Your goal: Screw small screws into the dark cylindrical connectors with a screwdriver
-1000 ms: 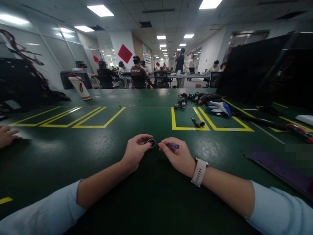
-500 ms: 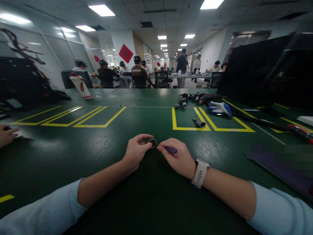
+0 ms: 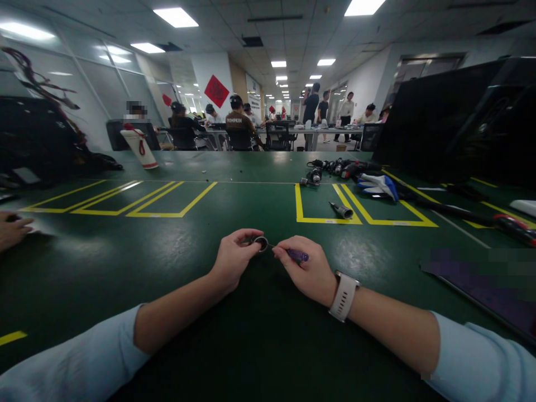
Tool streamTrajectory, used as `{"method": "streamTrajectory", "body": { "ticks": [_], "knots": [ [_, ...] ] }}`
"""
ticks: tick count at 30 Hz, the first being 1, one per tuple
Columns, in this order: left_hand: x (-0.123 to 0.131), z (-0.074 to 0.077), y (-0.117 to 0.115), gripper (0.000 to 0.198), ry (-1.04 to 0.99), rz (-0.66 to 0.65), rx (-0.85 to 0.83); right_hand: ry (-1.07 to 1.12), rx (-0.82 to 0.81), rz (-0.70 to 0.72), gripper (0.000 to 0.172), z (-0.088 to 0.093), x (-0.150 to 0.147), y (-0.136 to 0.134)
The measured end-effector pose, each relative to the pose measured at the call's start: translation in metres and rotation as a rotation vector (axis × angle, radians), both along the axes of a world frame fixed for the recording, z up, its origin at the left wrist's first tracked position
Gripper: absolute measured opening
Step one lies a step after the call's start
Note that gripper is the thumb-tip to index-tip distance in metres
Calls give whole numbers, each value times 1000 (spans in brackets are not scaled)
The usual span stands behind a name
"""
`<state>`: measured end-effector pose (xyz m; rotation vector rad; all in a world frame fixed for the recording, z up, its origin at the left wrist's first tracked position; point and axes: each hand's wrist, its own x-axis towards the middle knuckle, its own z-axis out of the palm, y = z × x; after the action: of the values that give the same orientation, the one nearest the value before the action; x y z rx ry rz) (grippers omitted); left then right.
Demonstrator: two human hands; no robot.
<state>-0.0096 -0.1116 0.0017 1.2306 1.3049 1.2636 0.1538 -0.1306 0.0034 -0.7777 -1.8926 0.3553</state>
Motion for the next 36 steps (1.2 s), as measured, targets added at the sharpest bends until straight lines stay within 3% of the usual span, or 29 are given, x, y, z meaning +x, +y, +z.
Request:
{"method": "streamTrajectory", "body": {
  "ticks": [15, 36],
  "knots": [
    [2, 1, -2, 27, 24, -11, -8, -16, 8, 14, 12, 1, -1, 1],
    [1, 4, -3, 27, -24, -23, -22, 20, -114, 62, 12, 3, 1, -1]
  ]
}}
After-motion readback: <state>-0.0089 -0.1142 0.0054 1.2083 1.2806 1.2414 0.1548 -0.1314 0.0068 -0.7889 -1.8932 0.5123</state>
